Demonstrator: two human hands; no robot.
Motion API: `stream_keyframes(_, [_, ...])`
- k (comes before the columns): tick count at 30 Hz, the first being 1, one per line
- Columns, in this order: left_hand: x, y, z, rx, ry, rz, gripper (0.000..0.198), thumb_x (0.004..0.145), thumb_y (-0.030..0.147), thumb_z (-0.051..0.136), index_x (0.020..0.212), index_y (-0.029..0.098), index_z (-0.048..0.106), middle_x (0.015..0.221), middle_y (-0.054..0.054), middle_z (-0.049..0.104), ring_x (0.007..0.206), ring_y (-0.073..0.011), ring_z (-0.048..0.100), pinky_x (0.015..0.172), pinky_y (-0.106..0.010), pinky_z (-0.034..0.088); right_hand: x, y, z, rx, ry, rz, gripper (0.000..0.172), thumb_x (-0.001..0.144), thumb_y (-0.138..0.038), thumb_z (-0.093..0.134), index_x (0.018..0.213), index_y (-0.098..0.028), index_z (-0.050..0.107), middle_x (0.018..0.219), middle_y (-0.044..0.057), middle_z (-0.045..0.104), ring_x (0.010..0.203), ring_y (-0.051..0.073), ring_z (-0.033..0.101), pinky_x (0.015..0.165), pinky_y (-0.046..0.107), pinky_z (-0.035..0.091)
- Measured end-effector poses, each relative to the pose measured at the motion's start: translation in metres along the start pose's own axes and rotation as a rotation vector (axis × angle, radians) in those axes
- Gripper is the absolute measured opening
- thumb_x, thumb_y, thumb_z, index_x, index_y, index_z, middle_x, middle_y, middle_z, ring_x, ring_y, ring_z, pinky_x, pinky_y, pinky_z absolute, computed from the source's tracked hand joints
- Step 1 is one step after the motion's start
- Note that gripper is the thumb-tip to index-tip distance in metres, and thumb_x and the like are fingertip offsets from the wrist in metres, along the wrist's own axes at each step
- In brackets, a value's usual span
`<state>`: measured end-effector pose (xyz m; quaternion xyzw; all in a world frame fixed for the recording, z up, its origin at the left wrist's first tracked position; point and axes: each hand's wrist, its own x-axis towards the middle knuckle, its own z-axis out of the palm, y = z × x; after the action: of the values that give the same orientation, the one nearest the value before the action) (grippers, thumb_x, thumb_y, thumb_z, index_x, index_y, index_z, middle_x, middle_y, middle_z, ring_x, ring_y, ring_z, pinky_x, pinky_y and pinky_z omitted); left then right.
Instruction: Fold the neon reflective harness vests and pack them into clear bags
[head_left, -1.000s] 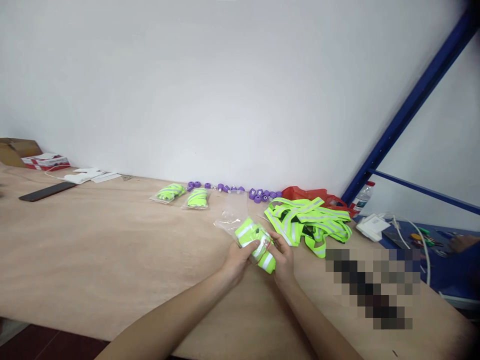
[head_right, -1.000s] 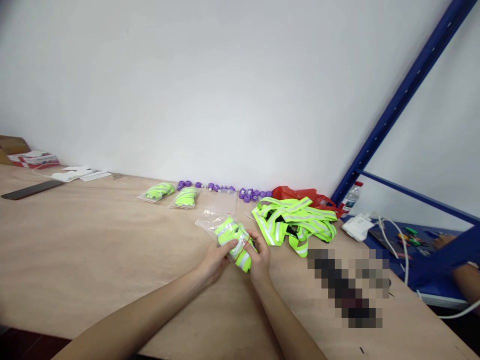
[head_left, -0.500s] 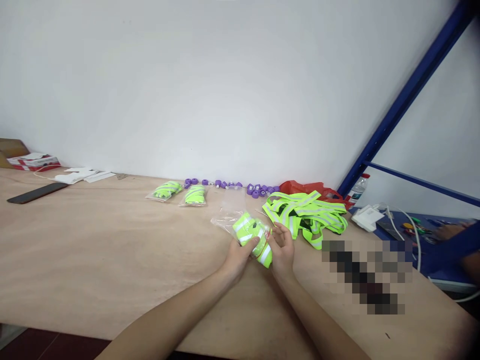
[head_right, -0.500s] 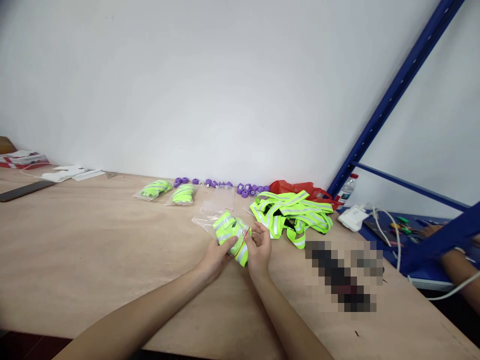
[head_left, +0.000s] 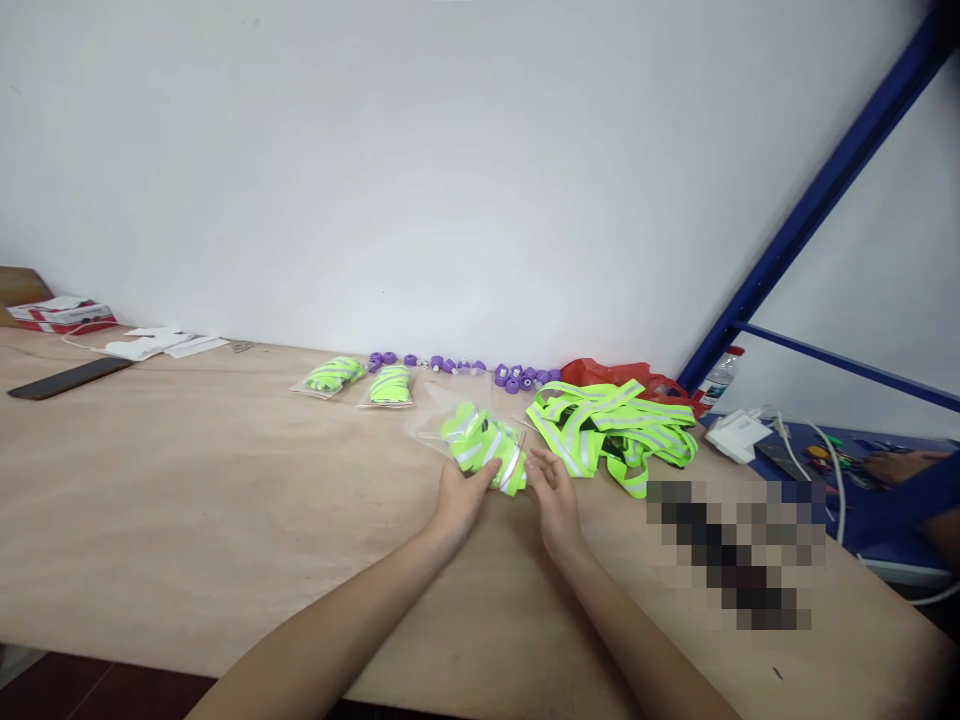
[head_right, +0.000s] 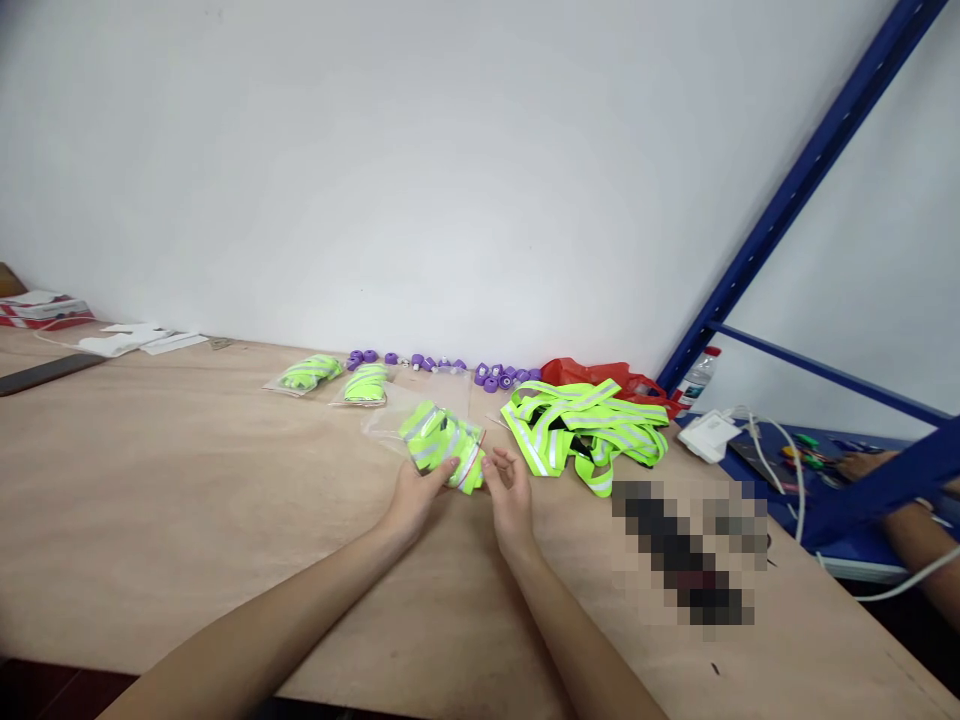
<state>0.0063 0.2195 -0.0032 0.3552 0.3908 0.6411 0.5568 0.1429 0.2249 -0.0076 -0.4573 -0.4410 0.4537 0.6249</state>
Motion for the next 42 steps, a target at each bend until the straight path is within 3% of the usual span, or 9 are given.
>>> stream_keyframes(3, [0.006, 0.006, -0.007, 0.059, 0.022, 0.051, 0.054, 0.061, 0.043, 0.088, 0.1, 0.01, 0.071, 0.106, -0.016, 0.076, 0.097, -0.0315, 0.071, 0.085, -0.04, 0.056, -0.004, -0.004, 0.002, 0.019, -0.165, 0.108, 0.046, 0.067, -0.053, 0.081, 0.095, -0.019, 0.07, 0.093, 0.007, 0.073, 0.075, 0.023, 0.067, 0.058, 0.034, 0.057])
stream_keyframes(12, [0.001, 0.006, -0.006, 0.135, -0.177, 0.041, 0.054, 0.067, 0.044, 0.084, 0.108, 0.011, 0.07, 0.113, -0.015, 0.074, 0.107, -0.0318, 0.069, 0.093, -0.039, 0.053, -0.009, -0.006, -0.002, 0.23, -0.235, 0.114, 0.045, 0.06, -0.04, 0.09, 0.099, -0.023, 0.076, 0.102, 0.006, 0.076, 0.097, 0.027, 0.069, 0.085, 0.041, 0.057])
stream_keyframes(16, [-0.005, 0.002, -0.002, 0.18, -0.211, -0.014, 0.053, 0.067, 0.039, 0.085, 0.11, 0.011, 0.07, 0.111, -0.014, 0.075, 0.107, -0.0332, 0.069, 0.093, -0.041, 0.054, -0.009, 0.002, 0.002, 0.21, -0.159, 0.087, 0.047, 0.058, -0.034, 0.089, 0.101, -0.024, 0.074, 0.107, 0.005, 0.076, 0.102, 0.027, 0.068, 0.089, 0.041, 0.056])
stream_keyframes(21, [-0.008, 0.0, 0.0, 0.174, -0.293, -0.017, 0.054, 0.068, 0.039, 0.085, 0.112, 0.012, 0.07, 0.115, -0.014, 0.074, 0.11, -0.0339, 0.067, 0.096, -0.042, 0.053, -0.006, 0.008, 0.001, 0.157, -0.065, 0.083, 0.042, 0.054, -0.028, 0.087, 0.093, -0.022, 0.07, 0.096, 0.004, 0.077, 0.092, 0.027, 0.071, 0.078, 0.037, 0.059])
stream_keyframes(27, [-0.007, 0.001, 0.0, 0.175, -0.28, 0.007, 0.052, 0.071, 0.04, 0.084, 0.111, 0.011, 0.07, 0.113, -0.014, 0.074, 0.108, -0.0332, 0.068, 0.094, -0.041, 0.054, -0.009, 0.004, 0.001, 0.216, -0.163, 0.144, 0.042, 0.058, -0.032, 0.087, 0.097, -0.022, 0.072, 0.09, 0.005, 0.078, 0.085, 0.026, 0.071, 0.076, 0.038, 0.058])
stream_keyframes(32, [-0.007, 0.002, 0.001, 0.156, -0.265, 0.013, 0.05, 0.072, 0.041, 0.083, 0.109, 0.011, 0.07, 0.112, -0.014, 0.074, 0.107, -0.0322, 0.069, 0.092, -0.04, 0.054, -0.01, 0.003, -0.002, 0.344, -0.255, 0.226, 0.03, 0.063, -0.036, 0.086, 0.086, -0.02, 0.076, 0.091, 0.007, 0.077, 0.082, 0.024, 0.07, 0.08, 0.039, 0.056])
stream_keyframes(37, [-0.007, 0.002, 0.001, 0.148, -0.209, 0.003, 0.049, 0.069, 0.041, 0.084, 0.105, 0.012, 0.072, 0.107, -0.013, 0.076, 0.101, -0.0313, 0.071, 0.088, -0.039, 0.056, -0.011, -0.004, -0.002, 0.445, -0.398, 0.293, 0.033, 0.073, -0.048, 0.078, 0.094, -0.023, 0.076, 0.099, 0.008, 0.076, 0.096, 0.028, 0.069, 0.092, 0.045, 0.052])
stream_keyframes(42, [-0.007, 0.004, 0.001, 0.131, -0.178, -0.01, 0.049, 0.068, 0.042, 0.084, 0.104, 0.011, 0.072, 0.104, -0.013, 0.077, 0.099, -0.0309, 0.072, 0.084, -0.037, 0.057, -0.014, -0.012, -0.003, 0.473, -0.529, 0.346, 0.047, 0.081, -0.064, 0.065, 0.104, -0.024, 0.074, 0.115, 0.009, 0.073, 0.112, 0.028, 0.064, 0.105, 0.046, 0.043])
